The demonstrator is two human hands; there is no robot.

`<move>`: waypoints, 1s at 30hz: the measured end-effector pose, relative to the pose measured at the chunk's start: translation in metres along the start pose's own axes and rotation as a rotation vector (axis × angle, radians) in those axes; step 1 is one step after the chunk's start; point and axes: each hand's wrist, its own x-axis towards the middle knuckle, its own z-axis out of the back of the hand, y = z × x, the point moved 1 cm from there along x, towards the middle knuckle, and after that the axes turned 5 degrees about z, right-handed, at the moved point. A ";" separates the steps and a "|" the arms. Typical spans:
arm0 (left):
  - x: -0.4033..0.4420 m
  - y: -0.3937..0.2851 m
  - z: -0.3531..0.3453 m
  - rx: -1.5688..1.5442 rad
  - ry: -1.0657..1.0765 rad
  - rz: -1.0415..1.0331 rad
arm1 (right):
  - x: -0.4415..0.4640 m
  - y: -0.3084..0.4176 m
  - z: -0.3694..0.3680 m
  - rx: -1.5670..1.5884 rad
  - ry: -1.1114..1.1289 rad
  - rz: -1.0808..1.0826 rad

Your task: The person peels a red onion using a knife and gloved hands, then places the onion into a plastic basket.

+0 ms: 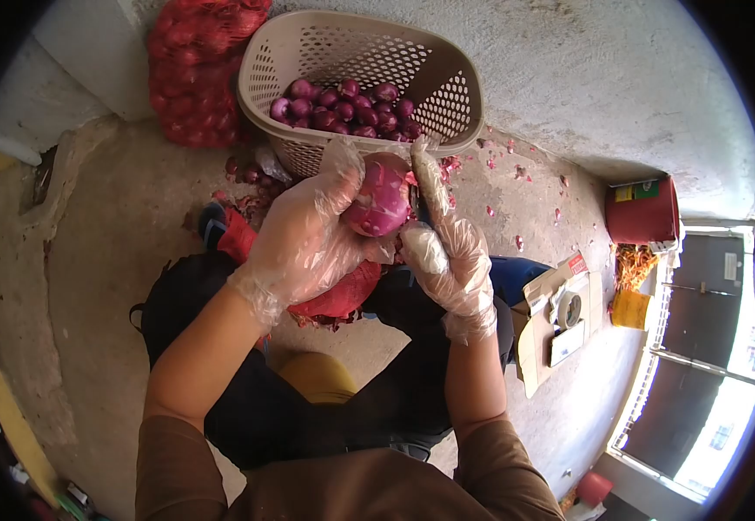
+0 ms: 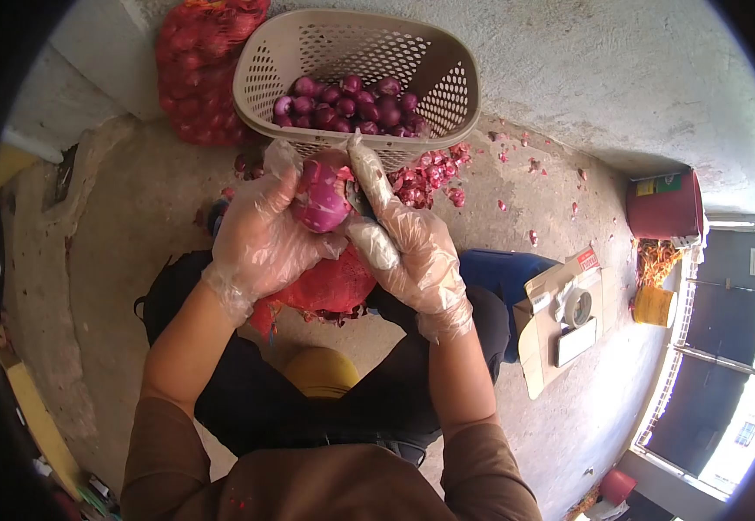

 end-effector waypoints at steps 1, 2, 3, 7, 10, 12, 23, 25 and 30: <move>0.000 0.000 0.002 0.002 0.009 0.013 | 0.001 -0.003 -0.001 -0.031 -0.036 0.077; 0.000 0.001 0.003 0.004 0.017 0.026 | 0.004 -0.007 -0.004 -0.061 -0.073 0.154; 0.001 0.001 0.005 0.052 0.011 -0.015 | 0.005 -0.009 -0.005 -0.091 -0.109 0.232; 0.006 0.000 0.001 0.174 -0.085 -0.186 | 0.002 -0.003 0.000 0.032 -0.076 0.064; 0.008 -0.002 0.003 0.184 -0.109 -0.263 | 0.004 0.000 0.002 -0.030 -0.032 0.103; 0.009 -0.001 0.006 0.188 -0.107 -0.275 | 0.004 -0.006 0.001 -0.139 -0.044 0.184; 0.006 0.001 0.010 0.257 -0.091 -0.249 | 0.002 0.004 0.005 -0.073 0.047 0.067; 0.006 0.001 0.009 0.258 -0.107 -0.252 | 0.001 0.002 0.003 -0.082 0.029 0.097; 0.007 0.002 0.002 0.294 -0.166 -0.296 | 0.002 0.003 0.001 -0.090 0.024 0.038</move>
